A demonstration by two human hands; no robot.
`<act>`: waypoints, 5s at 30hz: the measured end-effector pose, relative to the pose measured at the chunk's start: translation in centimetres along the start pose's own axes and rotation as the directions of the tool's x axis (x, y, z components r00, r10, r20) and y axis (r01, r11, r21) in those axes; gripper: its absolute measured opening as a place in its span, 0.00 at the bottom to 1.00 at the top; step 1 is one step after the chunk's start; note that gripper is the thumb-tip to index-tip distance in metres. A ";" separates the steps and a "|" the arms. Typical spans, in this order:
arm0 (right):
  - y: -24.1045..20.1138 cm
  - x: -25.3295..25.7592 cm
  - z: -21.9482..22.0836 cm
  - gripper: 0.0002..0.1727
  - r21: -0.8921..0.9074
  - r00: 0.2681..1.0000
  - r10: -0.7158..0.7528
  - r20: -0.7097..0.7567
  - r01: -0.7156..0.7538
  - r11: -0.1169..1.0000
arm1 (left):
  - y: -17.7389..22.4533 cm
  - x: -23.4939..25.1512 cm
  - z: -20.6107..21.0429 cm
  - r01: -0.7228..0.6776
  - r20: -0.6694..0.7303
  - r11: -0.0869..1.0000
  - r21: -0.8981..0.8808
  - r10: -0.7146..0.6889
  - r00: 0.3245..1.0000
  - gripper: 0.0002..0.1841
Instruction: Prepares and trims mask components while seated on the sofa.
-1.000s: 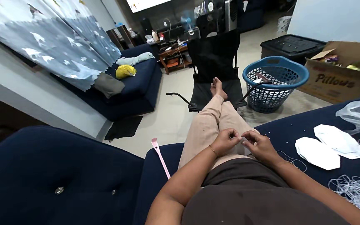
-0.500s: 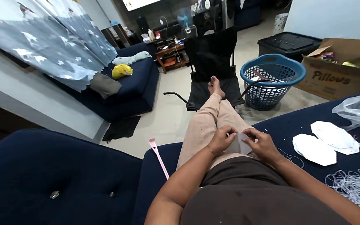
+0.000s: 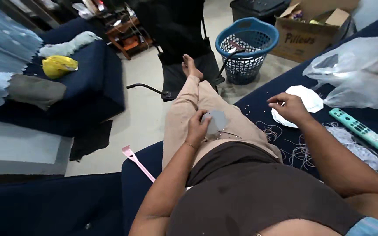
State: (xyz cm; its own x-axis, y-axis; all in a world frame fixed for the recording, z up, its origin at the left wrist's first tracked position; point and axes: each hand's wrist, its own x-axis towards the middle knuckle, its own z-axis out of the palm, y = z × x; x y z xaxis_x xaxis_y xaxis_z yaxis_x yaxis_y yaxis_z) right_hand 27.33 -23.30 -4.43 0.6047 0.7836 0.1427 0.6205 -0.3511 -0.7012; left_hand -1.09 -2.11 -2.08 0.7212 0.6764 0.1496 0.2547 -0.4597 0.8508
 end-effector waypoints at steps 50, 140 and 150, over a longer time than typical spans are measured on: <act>-7.5 2.0 4.0 0.08 -0.412 0.807 0.068 0.587 0.225 0.883 | -0.2 1.1 0.0 0.137 -0.405 0.989 -0.050 -0.146 0.903 0.14; -12.5 1.4 10.8 0.10 0.132 0.894 -0.439 -0.090 0.448 0.884 | -0.3 0.8 1.8 -0.149 -0.102 0.986 0.074 0.156 0.983 0.13; -12.7 1.5 10.9 0.10 0.103 0.882 -0.464 -0.089 0.471 0.876 | 0.5 0.8 1.6 -0.212 -0.074 0.969 0.126 0.222 0.972 0.13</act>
State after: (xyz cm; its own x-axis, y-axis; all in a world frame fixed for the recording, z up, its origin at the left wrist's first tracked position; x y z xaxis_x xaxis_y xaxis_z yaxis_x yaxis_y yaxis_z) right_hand 14.88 -12.07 -2.95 0.2901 0.8077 0.5133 0.7770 0.1143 -0.6190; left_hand 0.66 -2.71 -2.36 0.7103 0.5978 0.3717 0.1754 -0.6616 0.7290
